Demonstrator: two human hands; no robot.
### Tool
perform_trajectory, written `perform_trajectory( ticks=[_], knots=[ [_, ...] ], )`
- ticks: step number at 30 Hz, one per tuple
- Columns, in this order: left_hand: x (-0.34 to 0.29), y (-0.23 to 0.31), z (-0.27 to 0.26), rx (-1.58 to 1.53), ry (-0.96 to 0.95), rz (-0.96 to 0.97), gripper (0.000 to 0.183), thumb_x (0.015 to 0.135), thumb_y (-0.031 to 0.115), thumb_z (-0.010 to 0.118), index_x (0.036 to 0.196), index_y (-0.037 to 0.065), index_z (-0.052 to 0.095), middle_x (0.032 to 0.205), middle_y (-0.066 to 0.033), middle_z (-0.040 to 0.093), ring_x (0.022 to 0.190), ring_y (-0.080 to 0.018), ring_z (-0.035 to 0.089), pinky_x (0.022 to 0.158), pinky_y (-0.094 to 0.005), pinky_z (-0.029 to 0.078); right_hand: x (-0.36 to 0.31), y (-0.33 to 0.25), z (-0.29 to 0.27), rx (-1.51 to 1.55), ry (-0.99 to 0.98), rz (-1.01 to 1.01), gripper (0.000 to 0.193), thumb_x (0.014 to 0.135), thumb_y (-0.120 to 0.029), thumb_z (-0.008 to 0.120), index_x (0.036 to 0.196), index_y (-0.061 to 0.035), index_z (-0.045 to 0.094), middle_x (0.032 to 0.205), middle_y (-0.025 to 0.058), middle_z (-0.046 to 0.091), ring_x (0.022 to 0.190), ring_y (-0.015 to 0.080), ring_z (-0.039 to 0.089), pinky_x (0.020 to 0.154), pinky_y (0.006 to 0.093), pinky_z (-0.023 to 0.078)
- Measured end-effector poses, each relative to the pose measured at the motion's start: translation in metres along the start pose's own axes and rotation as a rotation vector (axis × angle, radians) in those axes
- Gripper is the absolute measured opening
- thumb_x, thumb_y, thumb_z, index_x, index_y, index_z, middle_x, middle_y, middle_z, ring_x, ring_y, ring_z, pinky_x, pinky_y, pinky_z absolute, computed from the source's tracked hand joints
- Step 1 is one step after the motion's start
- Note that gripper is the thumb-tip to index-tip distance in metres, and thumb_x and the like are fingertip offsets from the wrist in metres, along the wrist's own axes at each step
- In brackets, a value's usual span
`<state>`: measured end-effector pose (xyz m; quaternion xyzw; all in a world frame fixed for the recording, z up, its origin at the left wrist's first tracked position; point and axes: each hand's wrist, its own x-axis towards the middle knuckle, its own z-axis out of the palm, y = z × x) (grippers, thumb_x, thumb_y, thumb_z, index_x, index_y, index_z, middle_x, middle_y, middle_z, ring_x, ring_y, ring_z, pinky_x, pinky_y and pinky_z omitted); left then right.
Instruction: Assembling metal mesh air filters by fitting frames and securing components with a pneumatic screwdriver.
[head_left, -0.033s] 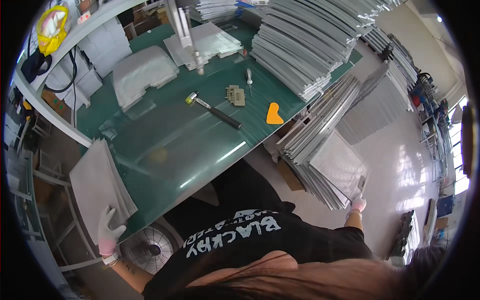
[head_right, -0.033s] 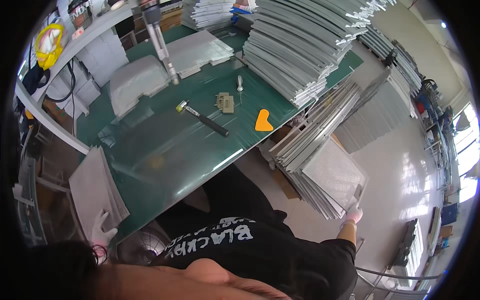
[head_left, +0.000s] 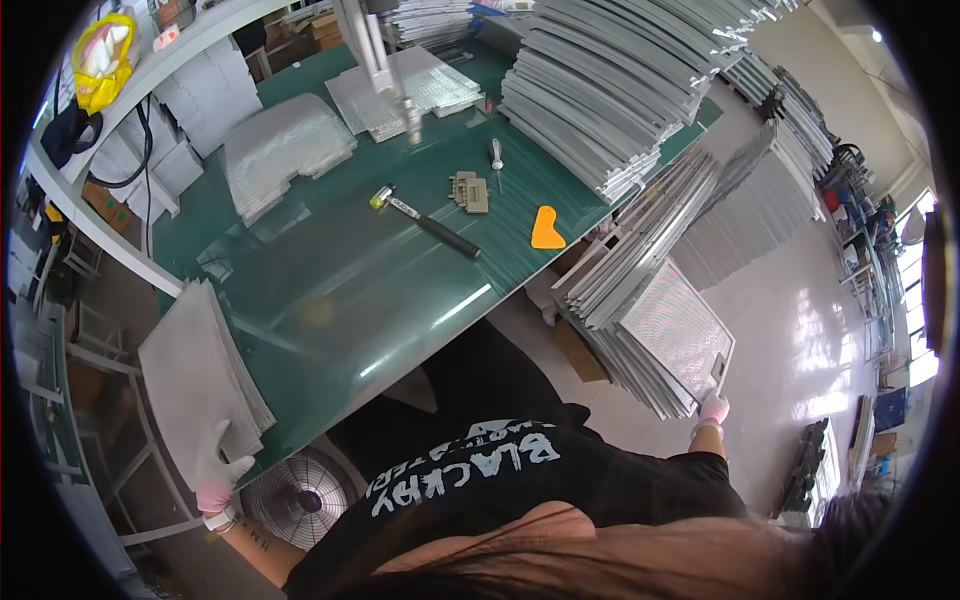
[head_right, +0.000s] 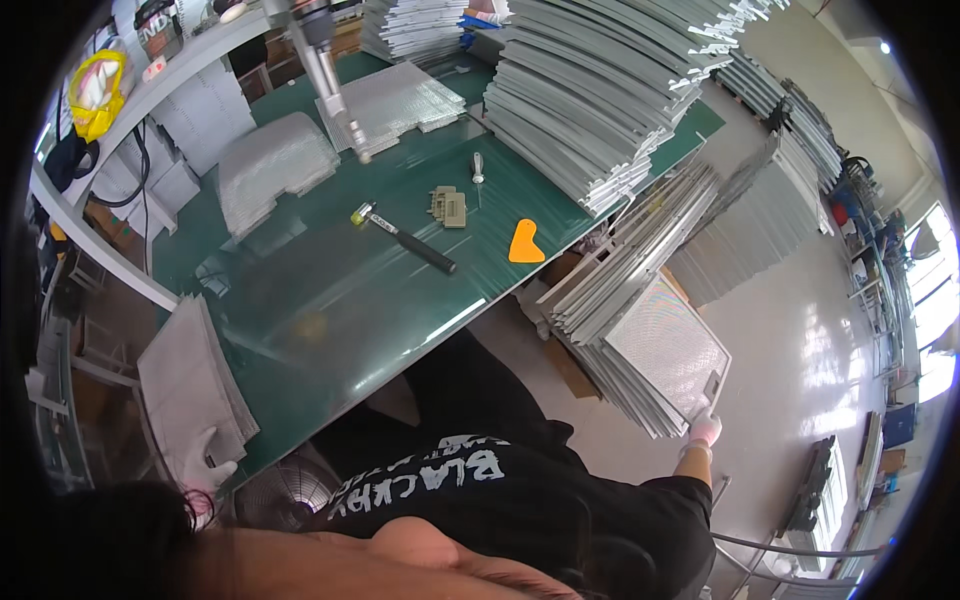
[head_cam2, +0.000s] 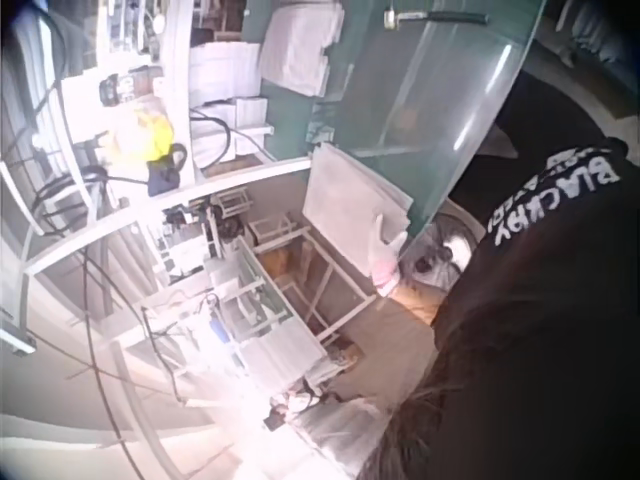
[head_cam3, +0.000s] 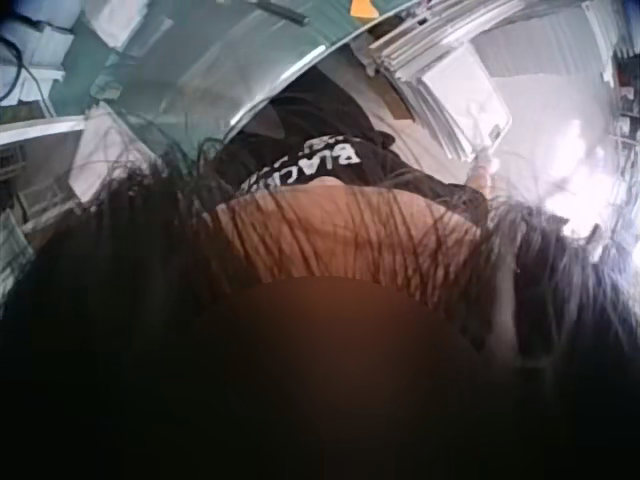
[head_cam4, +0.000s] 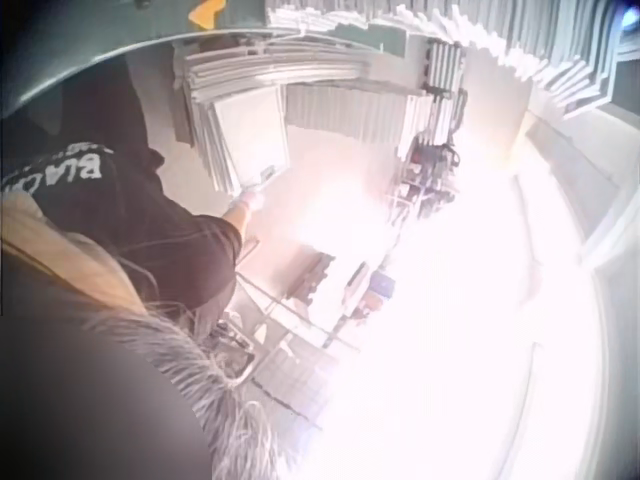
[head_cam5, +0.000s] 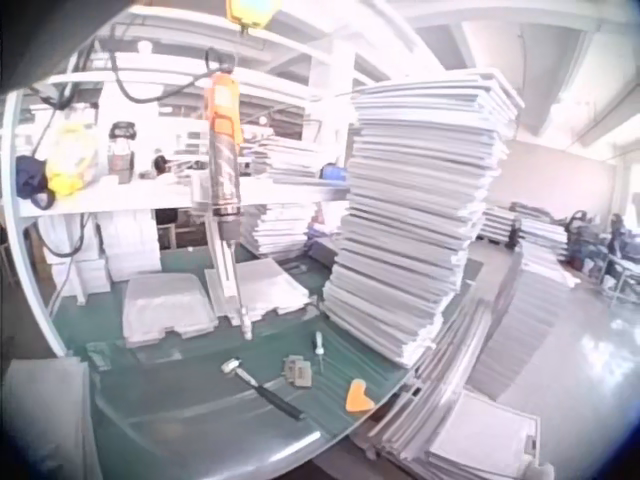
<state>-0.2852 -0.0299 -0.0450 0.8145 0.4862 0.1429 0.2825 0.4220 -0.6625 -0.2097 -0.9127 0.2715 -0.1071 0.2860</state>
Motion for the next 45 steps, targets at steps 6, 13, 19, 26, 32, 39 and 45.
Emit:
perform_trajectory(
  ticks=[6, 13, 19, 26, 32, 39, 45],
  knots=[
    [0.006, 0.013, 0.06, 0.496, 0.204, -0.391, 0.071, 0.078, 0.035, 0.074, 0.134, -0.001, 0.049, 0.138, -0.0248, 0.047, 0.122, -0.0378, 0.051, 0.104, -0.0457, 0.042, 0.007, 0.014, 0.032, -0.202, -0.029, -0.069, 0.045, 0.091, -0.034, 0.052, 0.12, -0.0011, 0.063, 0.11, 0.0199, 0.069, 0.1, 0.0348, 0.066, 0.091, 0.0405, 0.049],
    [0.001, 0.042, 0.059, 0.6, 0.302, -0.607, 0.082, 0.083, 0.053, 0.064, 0.14, -0.002, 0.041, 0.139, -0.0291, 0.045, 0.111, -0.0452, 0.058, 0.096, -0.0449, 0.048, -0.029, -0.097, 0.062, -0.109, 0.011, -0.351, 0.044, 0.093, -0.025, 0.056, 0.129, -0.0011, 0.056, 0.129, 0.0224, 0.057, 0.122, 0.0352, 0.054, 0.106, 0.0405, 0.041],
    [-0.001, 0.023, 0.032, 0.629, 0.211, -0.575, 0.075, 0.087, 0.05, 0.061, 0.136, -0.006, 0.045, 0.129, -0.0296, 0.053, 0.11, -0.0462, 0.057, 0.092, -0.0485, 0.048, -0.049, -0.131, 0.187, 0.26, -0.331, -0.881, 0.032, 0.088, -0.011, 0.062, 0.117, 0.0018, 0.059, 0.117, 0.02, 0.06, 0.117, 0.0313, 0.054, 0.105, 0.0396, 0.038],
    [0.003, 0.012, 0.055, 0.647, 0.146, -0.63, 0.087, 0.087, 0.058, 0.058, 0.142, -0.006, 0.039, 0.142, -0.0367, 0.038, 0.125, -0.0474, 0.048, 0.102, -0.0477, 0.043, -0.163, -0.158, 0.117, 0.028, -0.222, -1.303, 0.026, 0.076, -0.014, 0.067, 0.101, -0.0075, 0.067, 0.111, 0.0141, 0.062, 0.113, 0.0339, 0.053, 0.101, 0.047, 0.038],
    [0.01, 0.017, 0.055, 0.685, 0.084, -0.652, 0.087, 0.086, 0.059, 0.056, 0.14, -0.007, 0.04, 0.141, -0.0354, 0.041, 0.124, -0.0469, 0.049, 0.102, -0.0474, 0.042, -0.155, -0.143, 0.097, 0.001, -0.322, -1.207, 0.044, 0.072, -0.015, 0.072, 0.114, -0.0073, 0.061, 0.115, 0.0129, 0.059, 0.114, 0.0343, 0.05, 0.104, 0.0476, 0.035],
    [0.007, 0.056, 0.037, 0.596, 0.115, -0.564, 0.083, 0.083, 0.056, 0.061, 0.136, -0.007, 0.046, 0.131, -0.0319, 0.052, 0.12, -0.0462, 0.053, 0.101, -0.0481, 0.042, -0.169, -0.157, 0.108, 0.019, -0.289, -1.249, 0.042, 0.072, -0.014, 0.071, 0.113, -0.0076, 0.062, 0.118, 0.0144, 0.058, 0.12, 0.0374, 0.047, 0.109, 0.0544, 0.03],
    [-0.002, 0.031, -0.015, 0.462, 0.104, -0.571, 0.063, 0.083, 0.051, 0.063, 0.108, -0.007, 0.065, 0.096, -0.0302, 0.067, 0.098, -0.0456, 0.063, 0.087, -0.0505, 0.048, -0.238, -0.235, 0.102, 0.345, -0.329, -1.513, 0.04, 0.073, -0.008, 0.067, 0.113, -0.0081, 0.062, 0.123, 0.0157, 0.056, 0.123, 0.0403, 0.046, 0.111, 0.0592, 0.026]
  ],
)
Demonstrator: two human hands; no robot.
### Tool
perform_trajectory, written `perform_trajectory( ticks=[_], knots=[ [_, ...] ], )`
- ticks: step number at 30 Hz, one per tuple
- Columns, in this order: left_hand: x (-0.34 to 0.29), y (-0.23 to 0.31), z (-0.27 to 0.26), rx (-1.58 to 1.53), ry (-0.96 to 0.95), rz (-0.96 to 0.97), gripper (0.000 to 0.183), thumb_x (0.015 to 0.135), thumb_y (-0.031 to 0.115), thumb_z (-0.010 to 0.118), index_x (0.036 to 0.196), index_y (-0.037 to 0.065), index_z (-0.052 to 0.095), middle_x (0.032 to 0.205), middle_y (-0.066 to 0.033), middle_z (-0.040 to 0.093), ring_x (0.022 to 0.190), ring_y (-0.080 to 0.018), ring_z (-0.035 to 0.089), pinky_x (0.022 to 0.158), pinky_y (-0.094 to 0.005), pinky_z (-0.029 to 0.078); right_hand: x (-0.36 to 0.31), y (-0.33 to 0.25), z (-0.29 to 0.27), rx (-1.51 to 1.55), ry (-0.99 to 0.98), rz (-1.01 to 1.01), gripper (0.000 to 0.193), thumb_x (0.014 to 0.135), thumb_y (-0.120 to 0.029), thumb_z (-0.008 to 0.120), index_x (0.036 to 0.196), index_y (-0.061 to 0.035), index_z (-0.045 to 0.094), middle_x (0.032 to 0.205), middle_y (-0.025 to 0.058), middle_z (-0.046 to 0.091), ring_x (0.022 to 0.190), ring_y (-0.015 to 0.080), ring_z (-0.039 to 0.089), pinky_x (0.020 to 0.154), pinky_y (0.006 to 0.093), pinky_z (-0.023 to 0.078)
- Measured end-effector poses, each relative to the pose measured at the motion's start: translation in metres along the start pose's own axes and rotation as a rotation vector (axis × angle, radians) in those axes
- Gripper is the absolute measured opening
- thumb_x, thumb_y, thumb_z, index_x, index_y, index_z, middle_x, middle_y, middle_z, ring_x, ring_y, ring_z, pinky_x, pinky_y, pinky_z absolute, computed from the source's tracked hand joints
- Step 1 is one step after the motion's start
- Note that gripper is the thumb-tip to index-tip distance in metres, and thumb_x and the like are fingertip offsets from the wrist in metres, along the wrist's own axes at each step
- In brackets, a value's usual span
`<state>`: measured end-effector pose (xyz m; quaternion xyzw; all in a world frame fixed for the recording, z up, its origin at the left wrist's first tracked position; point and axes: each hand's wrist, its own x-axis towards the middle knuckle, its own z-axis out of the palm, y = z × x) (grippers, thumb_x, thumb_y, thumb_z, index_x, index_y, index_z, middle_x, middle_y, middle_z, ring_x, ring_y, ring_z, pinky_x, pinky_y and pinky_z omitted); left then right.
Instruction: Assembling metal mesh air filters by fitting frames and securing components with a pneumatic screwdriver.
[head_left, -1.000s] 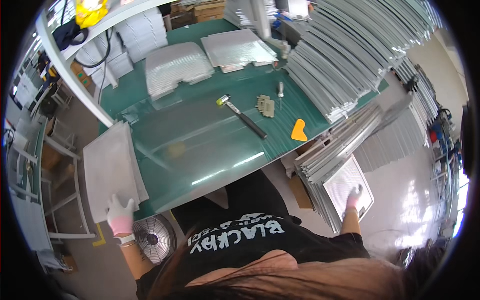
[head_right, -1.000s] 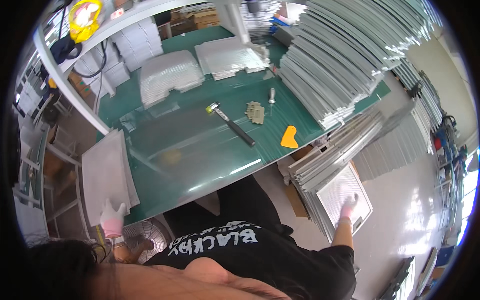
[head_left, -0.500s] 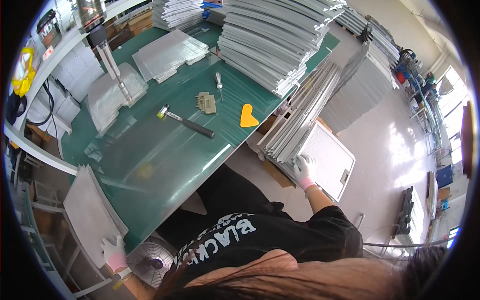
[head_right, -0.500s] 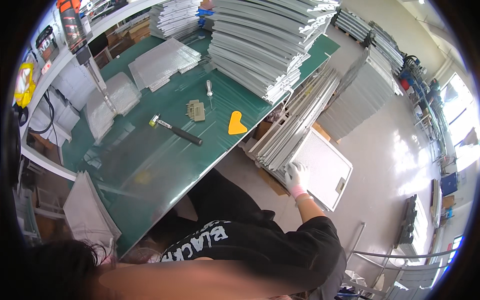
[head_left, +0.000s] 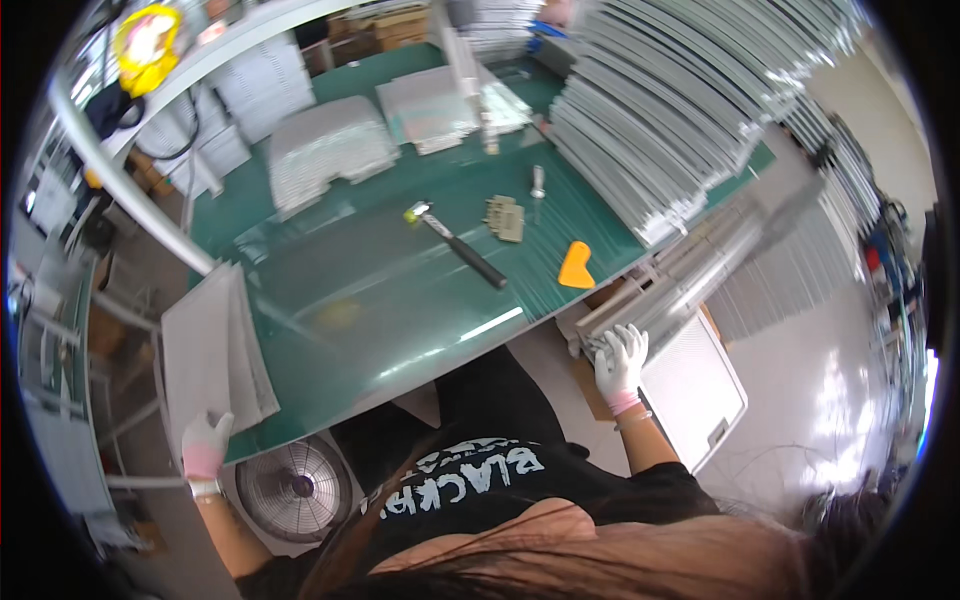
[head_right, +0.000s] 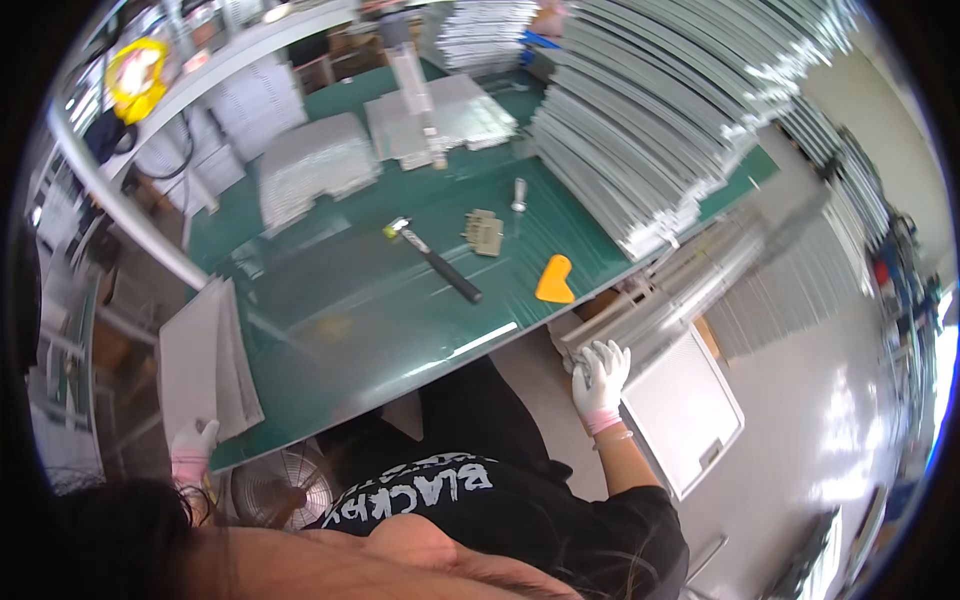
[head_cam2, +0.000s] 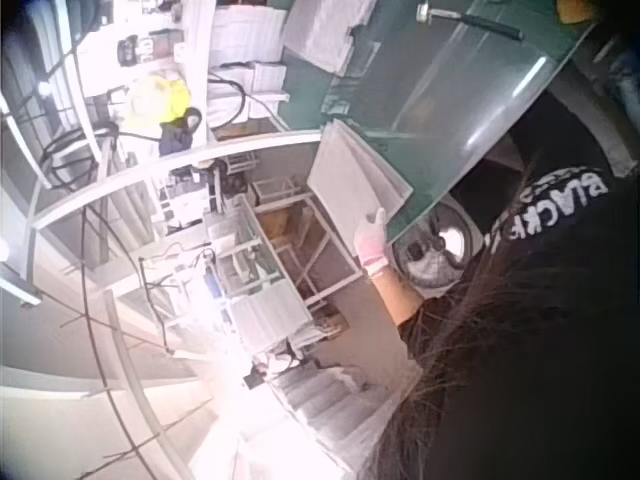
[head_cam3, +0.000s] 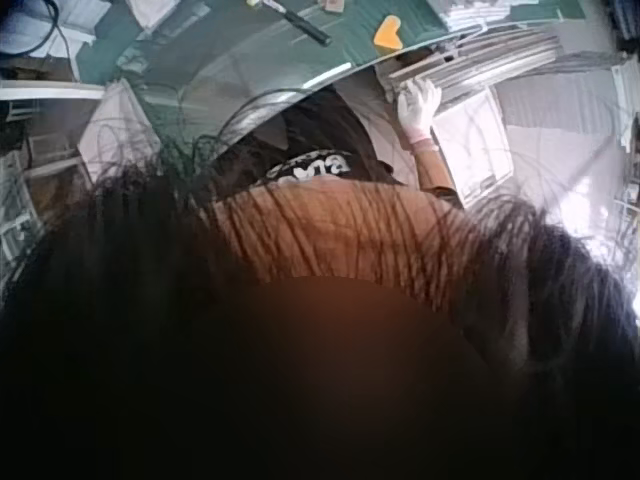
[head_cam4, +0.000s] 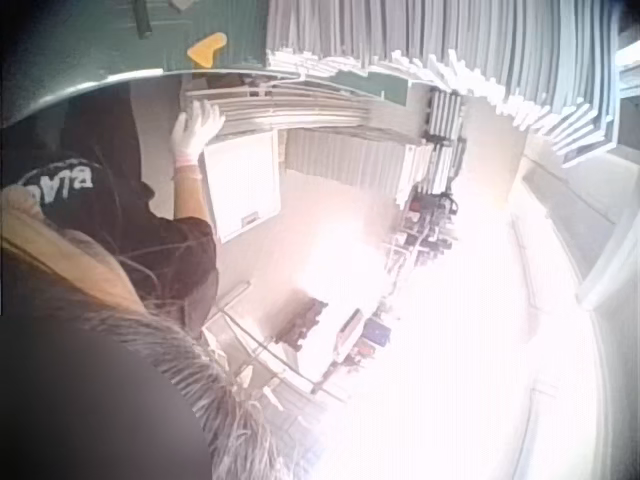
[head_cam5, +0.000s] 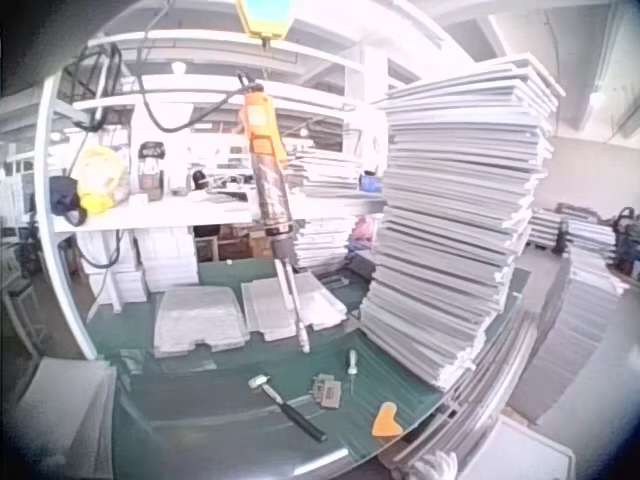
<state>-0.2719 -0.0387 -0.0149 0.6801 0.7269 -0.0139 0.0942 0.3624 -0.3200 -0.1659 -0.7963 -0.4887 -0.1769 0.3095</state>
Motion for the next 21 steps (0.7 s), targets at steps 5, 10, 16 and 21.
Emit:
perform_trajectory(
  ticks=[5, 10, 16, 21],
  knots=[
    [-0.018, 0.039, -0.074, -0.168, 0.057, -0.097, 0.053, 0.084, 0.045, 0.064, 0.09, -0.008, 0.068, 0.082, -0.0286, 0.066, 0.082, -0.0446, 0.064, 0.074, -0.048, 0.05, 0.063, -0.055, 0.016, 0.19, 0.029, -0.256, 0.041, 0.069, -0.002, 0.067, 0.11, -0.0072, 0.063, 0.116, 0.0125, 0.06, 0.124, 0.0384, 0.048, 0.112, 0.0619, 0.023],
    [-0.033, 0.002, -0.078, -0.041, 0.066, 0.121, 0.047, 0.086, 0.036, 0.065, 0.099, -0.009, 0.067, 0.073, -0.0211, 0.065, 0.058, -0.0278, 0.064, 0.051, -0.0357, 0.05, 0.105, -0.091, 0.04, 0.349, 0.002, -0.363, 0.041, 0.068, 0.001, 0.067, 0.109, -0.0079, 0.063, 0.115, 0.0112, 0.061, 0.124, 0.0375, 0.048, 0.113, 0.0611, 0.022],
    [-0.098, 0.055, -0.084, -0.265, 0.444, -0.046, 0.05, 0.084, 0.032, 0.068, 0.118, -0.005, 0.062, 0.093, -0.022, 0.07, 0.08, -0.0354, 0.067, 0.074, -0.0417, 0.053, 0.14, -0.134, 0.066, 0.539, -0.079, -0.532, 0.041, 0.069, -0.004, 0.069, 0.11, -0.0088, 0.063, 0.115, 0.009, 0.06, 0.121, 0.0361, 0.049, 0.111, 0.0603, 0.023],
    [-0.1, 0.145, 0.017, -0.008, 0.255, -0.035, 0.053, 0.079, 0.051, 0.068, 0.094, 0.001, 0.061, 0.083, -0.0178, 0.067, 0.081, -0.0359, 0.067, 0.071, -0.0434, 0.053, 0.14, -0.19, 0.096, 0.681, -0.248, -0.625, 0.039, 0.072, -0.011, 0.07, 0.111, -0.0089, 0.063, 0.114, 0.0092, 0.06, 0.12, 0.036, 0.05, 0.11, 0.0604, 0.025]
  ],
)
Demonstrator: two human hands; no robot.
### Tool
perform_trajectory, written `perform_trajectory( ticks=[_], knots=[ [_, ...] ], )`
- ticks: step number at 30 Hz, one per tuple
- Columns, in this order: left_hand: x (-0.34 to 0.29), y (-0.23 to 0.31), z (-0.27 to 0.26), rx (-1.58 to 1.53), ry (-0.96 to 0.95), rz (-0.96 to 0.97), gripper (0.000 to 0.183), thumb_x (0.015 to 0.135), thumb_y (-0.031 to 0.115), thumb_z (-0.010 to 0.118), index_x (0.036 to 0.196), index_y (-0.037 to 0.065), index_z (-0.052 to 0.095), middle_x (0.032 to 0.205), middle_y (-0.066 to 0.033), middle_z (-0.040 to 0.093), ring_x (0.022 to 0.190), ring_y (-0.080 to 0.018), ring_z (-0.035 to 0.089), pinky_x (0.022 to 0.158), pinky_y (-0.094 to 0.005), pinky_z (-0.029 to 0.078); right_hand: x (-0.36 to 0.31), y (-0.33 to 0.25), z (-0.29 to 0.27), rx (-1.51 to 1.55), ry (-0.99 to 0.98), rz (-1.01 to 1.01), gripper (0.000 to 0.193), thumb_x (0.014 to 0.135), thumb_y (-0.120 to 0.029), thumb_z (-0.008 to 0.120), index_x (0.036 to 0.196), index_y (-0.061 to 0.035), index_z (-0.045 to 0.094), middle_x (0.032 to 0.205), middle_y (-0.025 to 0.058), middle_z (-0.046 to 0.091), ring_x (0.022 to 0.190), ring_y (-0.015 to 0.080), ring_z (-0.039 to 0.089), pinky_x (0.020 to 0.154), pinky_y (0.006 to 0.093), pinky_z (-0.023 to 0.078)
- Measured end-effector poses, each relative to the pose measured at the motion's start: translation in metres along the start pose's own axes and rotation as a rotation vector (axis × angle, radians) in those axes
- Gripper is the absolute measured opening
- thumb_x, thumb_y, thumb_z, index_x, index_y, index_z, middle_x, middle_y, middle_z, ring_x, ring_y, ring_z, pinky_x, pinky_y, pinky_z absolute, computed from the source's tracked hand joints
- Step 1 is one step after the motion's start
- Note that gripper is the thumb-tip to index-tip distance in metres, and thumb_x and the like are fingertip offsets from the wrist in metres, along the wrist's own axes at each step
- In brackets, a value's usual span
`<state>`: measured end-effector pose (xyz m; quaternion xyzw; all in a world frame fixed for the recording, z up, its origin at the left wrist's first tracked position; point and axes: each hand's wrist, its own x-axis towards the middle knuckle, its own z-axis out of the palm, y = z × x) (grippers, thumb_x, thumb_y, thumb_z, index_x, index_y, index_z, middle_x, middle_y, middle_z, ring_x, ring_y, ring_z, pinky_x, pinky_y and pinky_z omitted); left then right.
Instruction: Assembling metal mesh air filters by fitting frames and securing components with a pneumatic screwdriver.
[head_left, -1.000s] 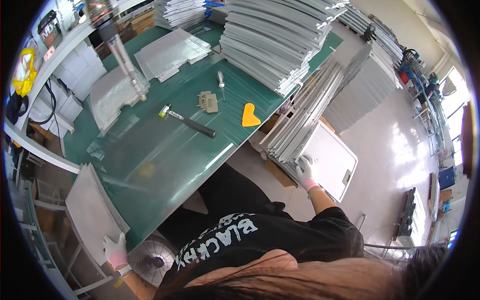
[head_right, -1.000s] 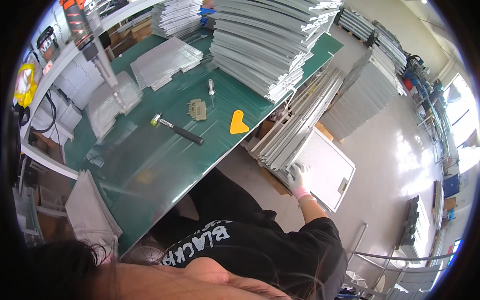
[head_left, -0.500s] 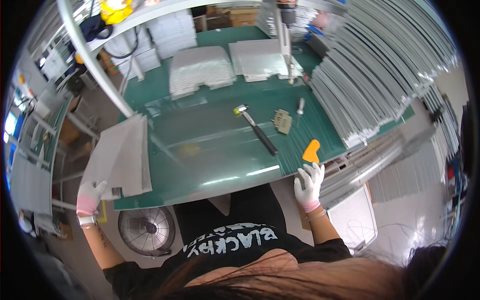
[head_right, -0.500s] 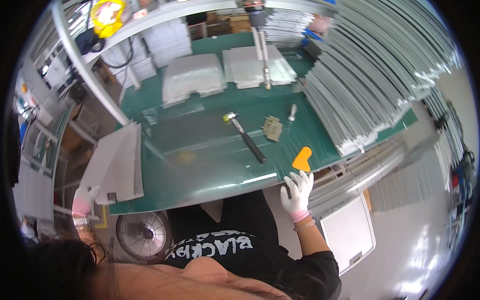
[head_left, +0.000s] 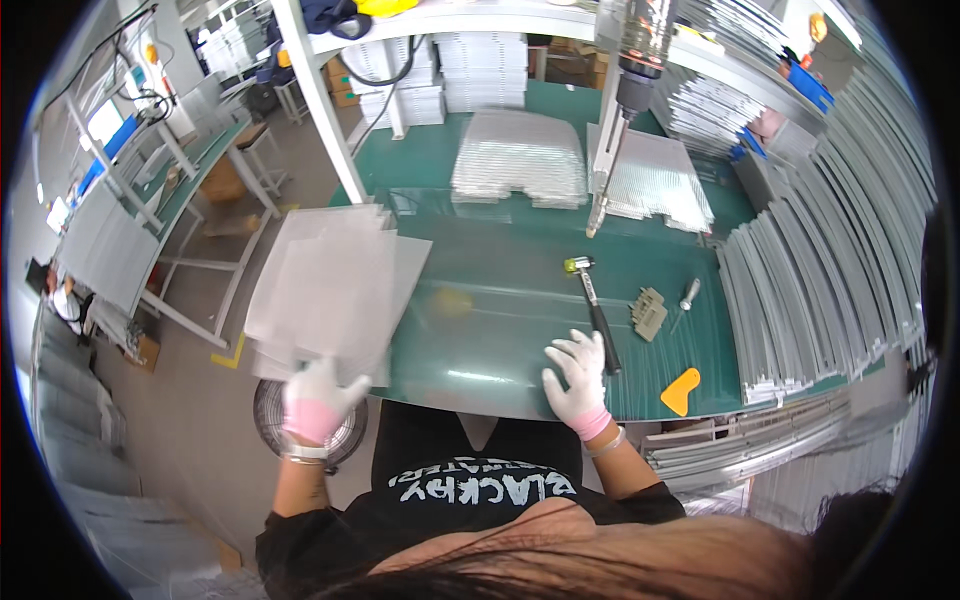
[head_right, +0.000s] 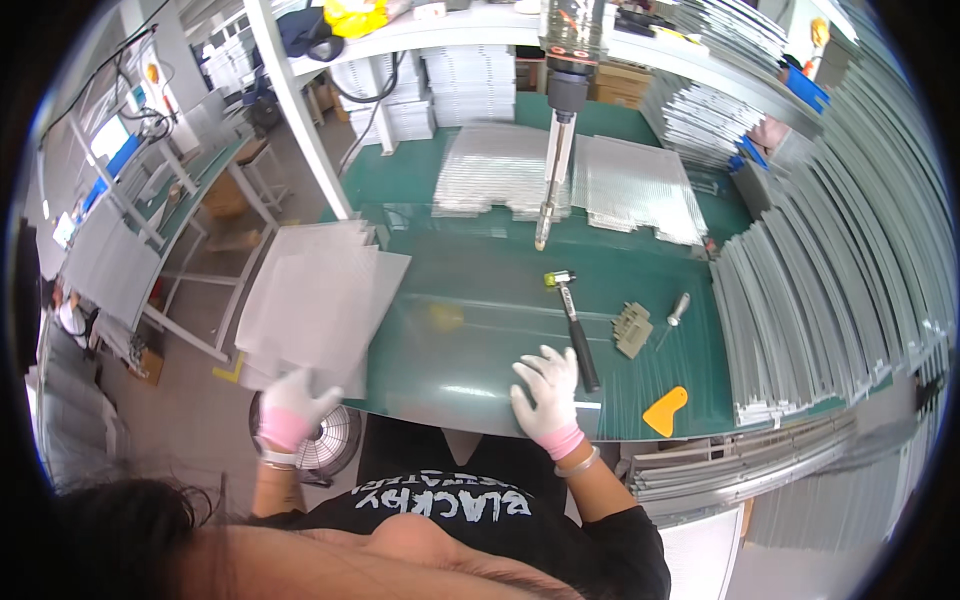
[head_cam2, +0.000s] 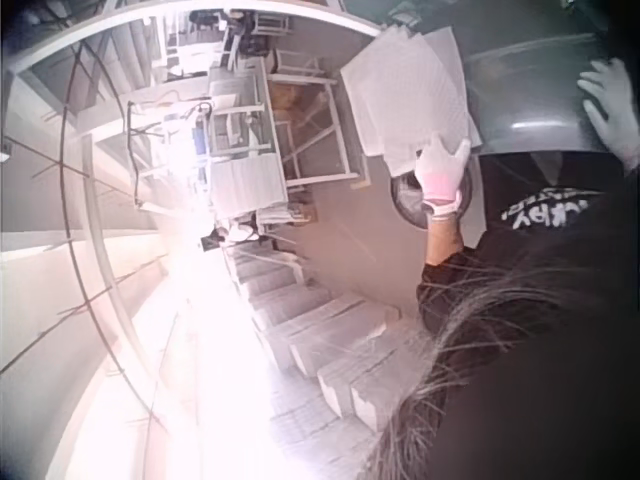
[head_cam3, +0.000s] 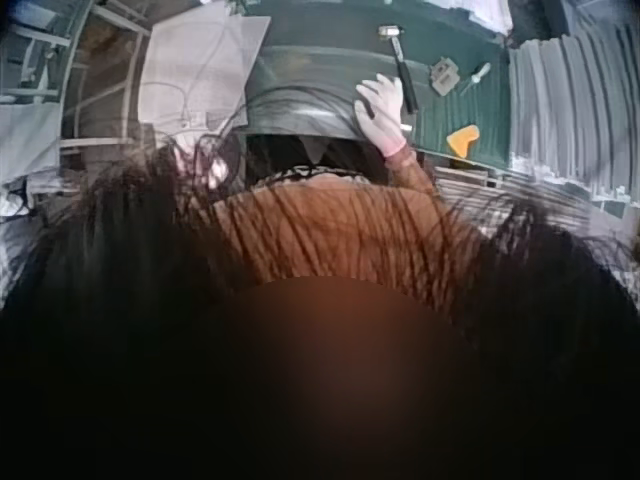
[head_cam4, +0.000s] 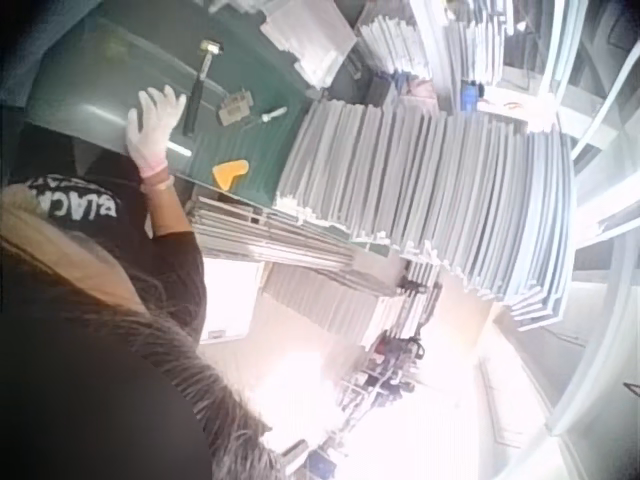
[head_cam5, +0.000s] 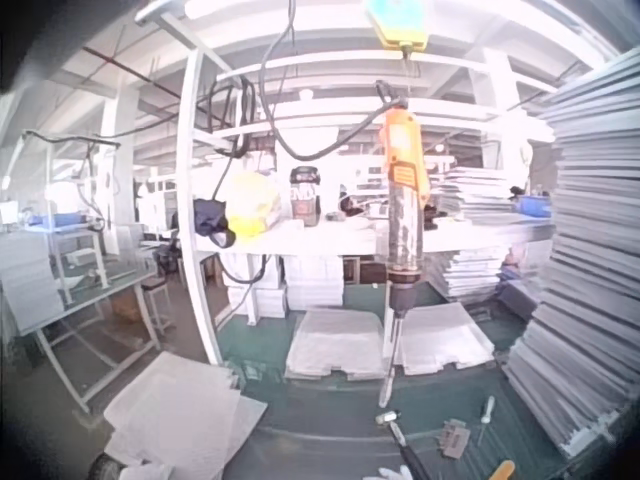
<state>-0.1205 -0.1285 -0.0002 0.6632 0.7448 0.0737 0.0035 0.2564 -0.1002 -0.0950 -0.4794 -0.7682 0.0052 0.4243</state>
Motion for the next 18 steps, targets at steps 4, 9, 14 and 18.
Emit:
perform_trajectory(
  ticks=[4, 9, 14, 18],
  knots=[
    [-0.02, 0.025, 0.05, 0.023, -0.051, 0.039, 0.065, 0.08, 0.053, 0.066, 0.114, -0.001, 0.051, 0.088, -0.0183, 0.062, 0.083, -0.036, 0.065, 0.071, -0.0442, 0.053, 0.018, -0.018, 0.04, 0.253, -0.328, 0.065, 0.037, 0.082, -0.021, 0.064, 0.114, -0.0038, 0.06, 0.116, 0.0159, 0.061, 0.12, 0.0375, 0.05, 0.111, 0.0527, 0.029],
    [-0.042, 0.044, 0.053, -0.224, 0.087, 0.352, 0.065, 0.079, 0.04, 0.071, 0.123, -0.004, 0.052, 0.118, -0.0224, 0.061, 0.104, -0.0365, 0.061, 0.084, -0.0442, 0.05, 0.011, -0.06, 0.106, 0.345, -0.416, 0.075, 0.059, 0.086, -0.029, 0.062, 0.133, 0.0028, 0.047, 0.126, 0.0231, 0.054, 0.123, 0.0397, 0.048, 0.111, 0.0536, 0.027],
    [-0.043, -0.021, 0.062, -0.233, 0.474, 0.146, 0.054, 0.082, 0.022, 0.069, 0.125, -0.006, 0.053, 0.118, -0.0257, 0.059, 0.109, -0.0367, 0.059, 0.092, -0.0421, 0.047, 0.042, -0.068, 0.124, 0.297, -0.439, 0.223, 0.072, 0.085, -0.036, 0.062, 0.14, 0.0059, 0.039, 0.135, 0.0265, 0.048, 0.13, 0.0407, 0.041, 0.111, 0.0548, 0.025],
    [-0.028, -0.135, 0.13, -0.734, 0.36, -0.404, 0.052, 0.092, 0.016, 0.061, 0.134, -0.01, 0.045, 0.125, -0.0246, 0.057, 0.116, -0.0331, 0.056, 0.103, -0.0389, 0.042, 0.055, -0.078, 0.156, 0.153, -0.367, 0.108, 0.07, 0.08, -0.036, 0.065, 0.134, 0.0036, 0.045, 0.127, 0.0244, 0.053, 0.123, 0.0388, 0.046, 0.108, 0.0483, 0.028]
  ],
)
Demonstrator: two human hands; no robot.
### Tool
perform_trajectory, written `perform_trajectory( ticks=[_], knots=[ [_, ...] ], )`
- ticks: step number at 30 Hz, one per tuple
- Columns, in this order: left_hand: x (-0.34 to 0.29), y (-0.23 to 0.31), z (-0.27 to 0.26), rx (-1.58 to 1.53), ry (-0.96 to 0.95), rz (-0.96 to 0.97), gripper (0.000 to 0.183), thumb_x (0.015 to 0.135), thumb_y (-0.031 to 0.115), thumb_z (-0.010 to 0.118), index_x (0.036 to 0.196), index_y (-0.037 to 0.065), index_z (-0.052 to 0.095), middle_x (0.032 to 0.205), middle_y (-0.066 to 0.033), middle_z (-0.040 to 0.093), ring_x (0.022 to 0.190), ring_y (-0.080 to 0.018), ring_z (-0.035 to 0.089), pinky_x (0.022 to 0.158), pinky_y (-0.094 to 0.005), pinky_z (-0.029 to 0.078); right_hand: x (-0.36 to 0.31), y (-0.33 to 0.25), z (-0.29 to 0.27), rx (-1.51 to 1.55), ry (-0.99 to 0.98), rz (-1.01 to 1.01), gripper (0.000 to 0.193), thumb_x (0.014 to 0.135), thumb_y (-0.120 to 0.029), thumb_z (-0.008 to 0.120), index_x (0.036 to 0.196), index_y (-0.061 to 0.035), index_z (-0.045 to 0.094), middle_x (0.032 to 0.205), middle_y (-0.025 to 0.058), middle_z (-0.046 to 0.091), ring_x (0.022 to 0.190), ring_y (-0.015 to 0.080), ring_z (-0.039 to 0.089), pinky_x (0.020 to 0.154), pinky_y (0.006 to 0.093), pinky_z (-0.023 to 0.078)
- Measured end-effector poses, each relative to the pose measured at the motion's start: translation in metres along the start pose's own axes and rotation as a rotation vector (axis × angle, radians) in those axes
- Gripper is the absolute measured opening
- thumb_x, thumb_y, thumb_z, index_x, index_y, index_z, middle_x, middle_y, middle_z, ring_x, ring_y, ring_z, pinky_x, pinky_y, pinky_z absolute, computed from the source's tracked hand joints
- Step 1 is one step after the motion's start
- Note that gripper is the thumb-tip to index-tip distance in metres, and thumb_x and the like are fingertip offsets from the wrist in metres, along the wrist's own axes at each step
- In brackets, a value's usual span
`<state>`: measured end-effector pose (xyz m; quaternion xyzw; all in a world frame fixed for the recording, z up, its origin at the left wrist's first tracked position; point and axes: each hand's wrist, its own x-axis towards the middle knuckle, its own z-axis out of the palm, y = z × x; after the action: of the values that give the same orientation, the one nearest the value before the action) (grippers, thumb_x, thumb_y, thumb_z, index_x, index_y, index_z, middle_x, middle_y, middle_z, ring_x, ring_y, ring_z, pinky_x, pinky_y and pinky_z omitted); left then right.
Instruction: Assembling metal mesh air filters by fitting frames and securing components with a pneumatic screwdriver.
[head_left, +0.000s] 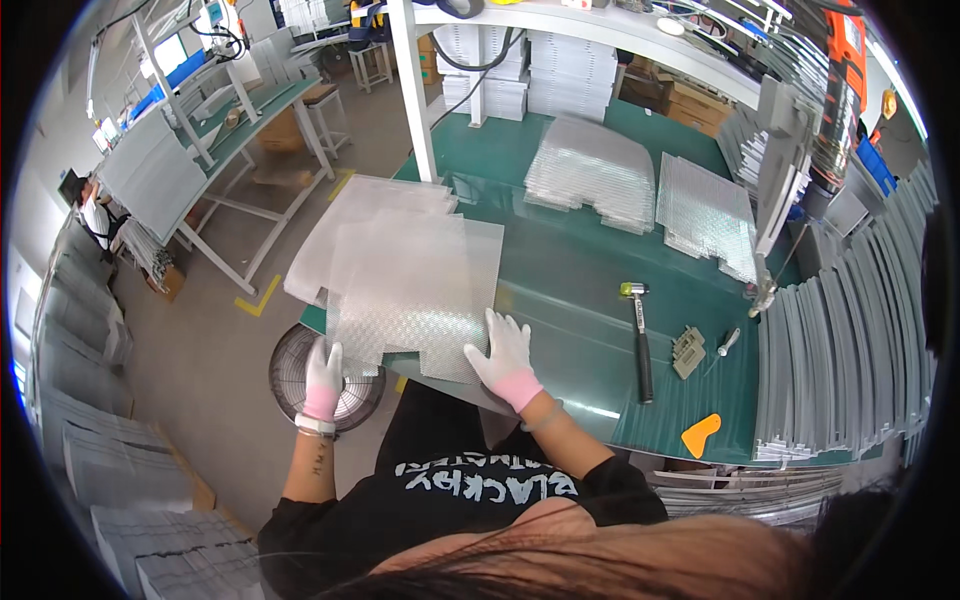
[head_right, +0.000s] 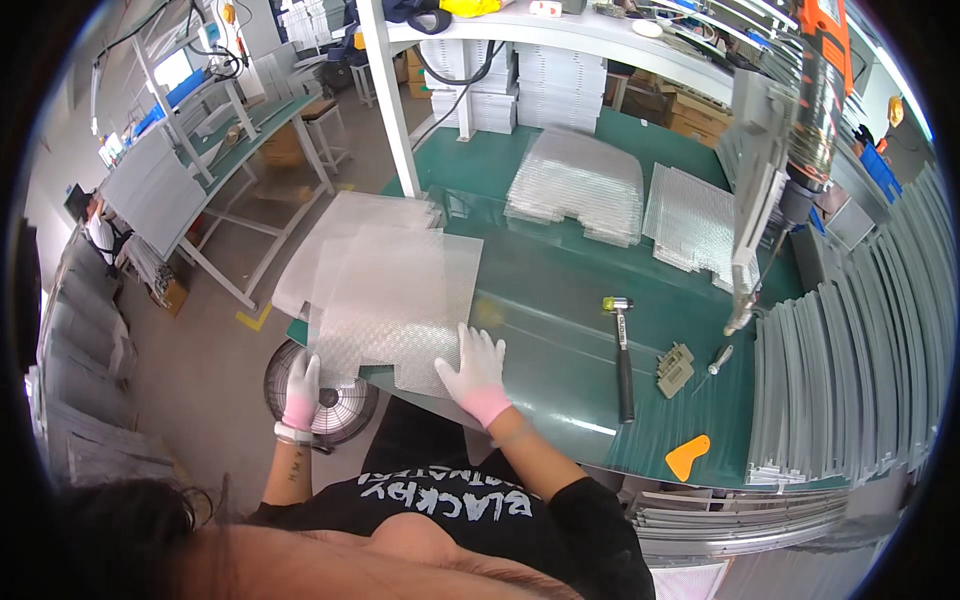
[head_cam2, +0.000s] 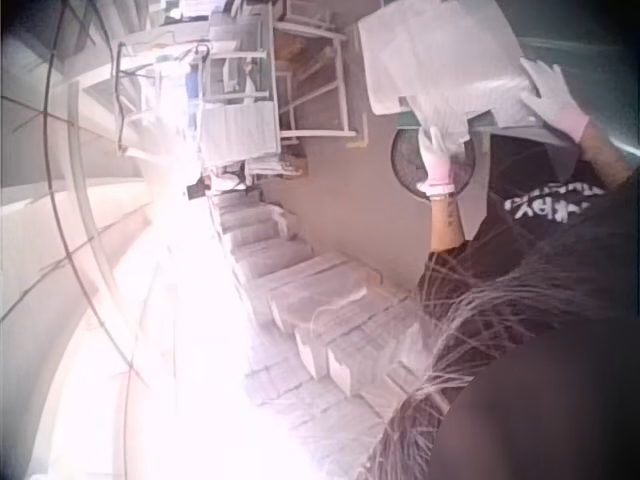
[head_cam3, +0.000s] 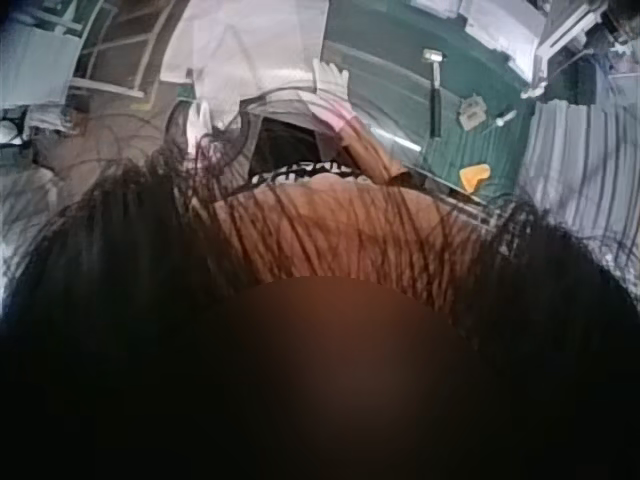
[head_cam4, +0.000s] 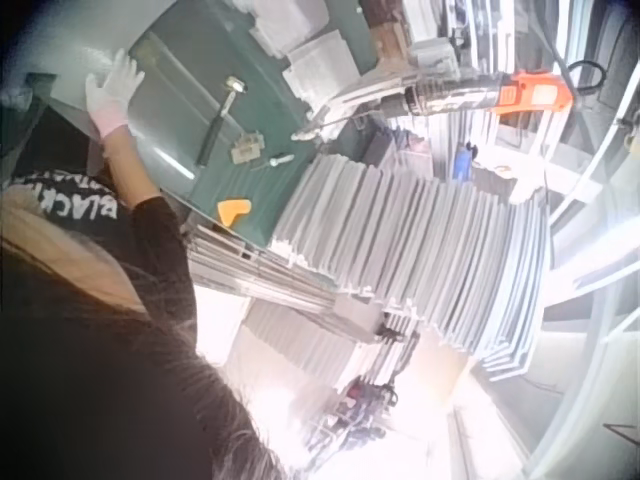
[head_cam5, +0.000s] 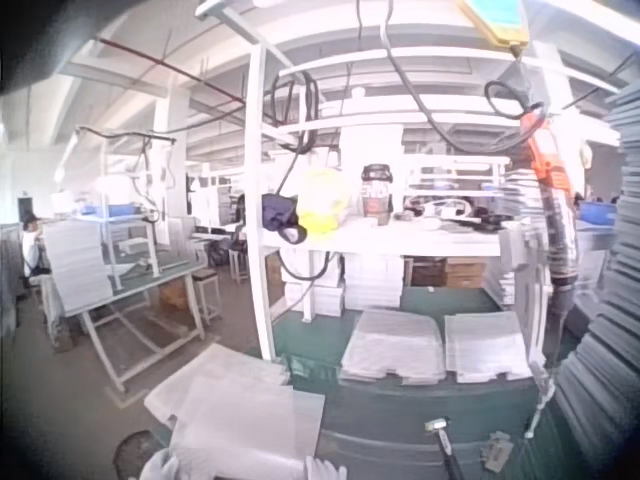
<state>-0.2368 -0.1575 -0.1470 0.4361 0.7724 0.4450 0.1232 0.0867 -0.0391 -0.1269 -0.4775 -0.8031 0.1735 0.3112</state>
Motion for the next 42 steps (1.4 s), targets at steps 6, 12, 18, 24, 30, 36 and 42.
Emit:
perform_trajectory(
  ticks=[6, 12, 18, 24, 30, 36, 42],
  knots=[
    [-0.003, 0.08, 0.001, -0.626, 0.053, -0.003, 0.039, 0.1, 0.011, 0.051, 0.134, -0.006, 0.049, 0.126, -0.014, 0.06, 0.116, -0.0204, 0.057, 0.102, -0.0308, 0.043, 0.009, -0.015, -0.021, 0.372, 0.274, -0.036, 0.061, 0.077, -0.01, 0.07, 0.133, 0.0023, 0.047, 0.135, 0.0237, 0.047, 0.129, 0.0359, 0.044, 0.111, 0.0432, 0.032],
    [0.041, 0.08, -0.026, -0.946, 0.006, 0.057, 0.033, 0.1, 0.007, 0.048, 0.13, -0.005, 0.053, 0.126, -0.0121, 0.06, 0.113, -0.0177, 0.058, 0.102, -0.0303, 0.044, -0.011, 0.01, -0.065, 0.95, 0.481, 0.147, 0.056, 0.085, 0.007, 0.057, 0.138, 0.0064, 0.041, 0.143, 0.0163, 0.045, 0.133, 0.0228, 0.043, 0.112, 0.0344, 0.032],
    [0.131, 0.044, -0.064, -0.845, 0.016, 0.06, 0.031, 0.1, 0.008, 0.049, 0.129, -0.003, 0.054, 0.101, -0.0067, 0.065, 0.084, -0.0128, 0.063, 0.079, -0.0243, 0.052, -0.064, 0.085, -0.105, 1.157, 0.382, 0.337, 0.055, 0.086, 0.009, 0.053, 0.14, 0.0071, 0.04, 0.139, 0.0141, 0.049, 0.123, 0.0181, 0.051, 0.102, 0.0294, 0.042],
    [0.123, 0.071, -0.025, 0.061, -0.444, -0.175, 0.046, 0.097, 0.042, 0.053, 0.102, -0.003, 0.065, 0.078, -0.0134, 0.067, 0.073, -0.0196, 0.066, 0.071, -0.0321, 0.053, -0.086, 0.122, -0.102, 0.959, 0.267, 0.461, 0.054, 0.087, 0.001, 0.052, 0.139, 0.0067, 0.039, 0.117, 0.0081, 0.057, 0.078, 0.0051, 0.052, 0.068, 0.0182, 0.043],
    [0.016, 0.098, 0.009, 0.354, -0.015, 0.217, 0.047, 0.085, 0.036, 0.069, 0.108, -0.004, 0.059, 0.103, -0.0205, 0.063, 0.092, -0.0362, 0.063, 0.08, -0.0419, 0.05, -0.082, 0.095, -0.102, 1.156, 0.405, 0.433, 0.055, 0.086, 0.0, 0.054, 0.139, 0.0036, 0.041, 0.125, 0.0108, 0.056, 0.09, 0.0097, 0.056, 0.076, 0.0212, 0.046],
    [-0.033, 0.072, 0.054, -0.454, -0.377, -0.207, 0.05, 0.088, 0.017, 0.069, 0.128, -0.005, 0.051, 0.119, -0.0148, 0.061, 0.106, -0.0182, 0.06, 0.091, -0.0322, 0.048, -0.095, 0.113, -0.105, 1.531, 0.453, 0.401, 0.057, 0.077, 0.002, 0.058, 0.133, -0.0014, 0.05, 0.133, 0.0113, 0.054, 0.115, 0.0204, 0.055, 0.099, 0.0326, 0.045],
    [0.016, 0.114, 0.018, -0.641, -0.216, 0.142, 0.044, 0.094, -0.002, 0.051, 0.138, -0.005, 0.044, 0.135, -0.0133, 0.051, 0.125, -0.0173, 0.049, 0.106, -0.0314, 0.039, -0.111, 0.135, -0.11, 1.591, 0.531, 0.375, 0.056, 0.072, 0.002, 0.059, 0.127, -0.0008, 0.055, 0.134, 0.0116, 0.055, 0.121, 0.0232, 0.053, 0.106, 0.0374, 0.041]
  ],
)
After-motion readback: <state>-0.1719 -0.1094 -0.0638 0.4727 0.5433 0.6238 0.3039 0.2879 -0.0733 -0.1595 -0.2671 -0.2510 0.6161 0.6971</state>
